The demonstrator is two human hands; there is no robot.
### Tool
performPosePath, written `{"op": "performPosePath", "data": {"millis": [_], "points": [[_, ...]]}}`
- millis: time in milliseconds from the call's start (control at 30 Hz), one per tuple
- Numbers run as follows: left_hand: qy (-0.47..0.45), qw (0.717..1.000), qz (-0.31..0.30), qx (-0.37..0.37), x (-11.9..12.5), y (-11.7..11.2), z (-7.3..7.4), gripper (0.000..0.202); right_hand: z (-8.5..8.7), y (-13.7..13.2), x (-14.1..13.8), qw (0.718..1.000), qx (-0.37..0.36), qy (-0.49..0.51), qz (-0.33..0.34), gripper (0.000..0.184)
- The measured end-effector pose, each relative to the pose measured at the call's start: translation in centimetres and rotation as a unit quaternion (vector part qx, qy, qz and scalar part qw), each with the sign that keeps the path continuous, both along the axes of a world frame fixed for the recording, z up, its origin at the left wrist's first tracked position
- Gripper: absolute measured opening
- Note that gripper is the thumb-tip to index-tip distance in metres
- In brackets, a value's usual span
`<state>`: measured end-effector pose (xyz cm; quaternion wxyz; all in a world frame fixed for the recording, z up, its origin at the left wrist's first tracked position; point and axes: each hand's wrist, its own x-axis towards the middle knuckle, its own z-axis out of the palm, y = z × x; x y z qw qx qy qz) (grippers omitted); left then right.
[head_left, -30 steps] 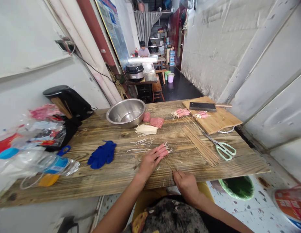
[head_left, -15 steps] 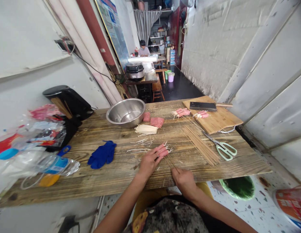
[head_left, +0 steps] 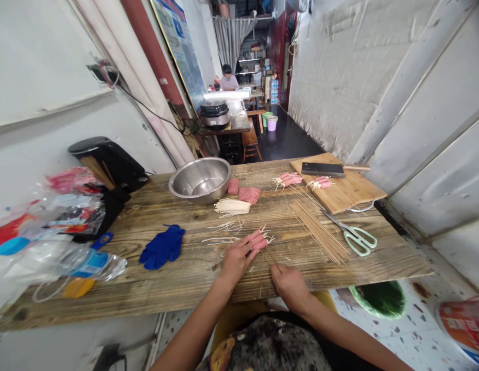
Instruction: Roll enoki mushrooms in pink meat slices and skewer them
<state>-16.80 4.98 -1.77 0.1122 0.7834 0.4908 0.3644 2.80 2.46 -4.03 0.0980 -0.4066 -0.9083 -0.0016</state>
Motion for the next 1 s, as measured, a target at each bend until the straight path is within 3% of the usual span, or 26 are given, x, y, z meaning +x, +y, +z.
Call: {"op": "performPosePath", "data": {"millis": [1000], "points": [[0.003,1.0,-0.012,-0.012,0.0,0.0,-0.4,0.03,1.0,1.9,-2.5,0.998,-0.043,-0.033,-0.035,0.014]]}}
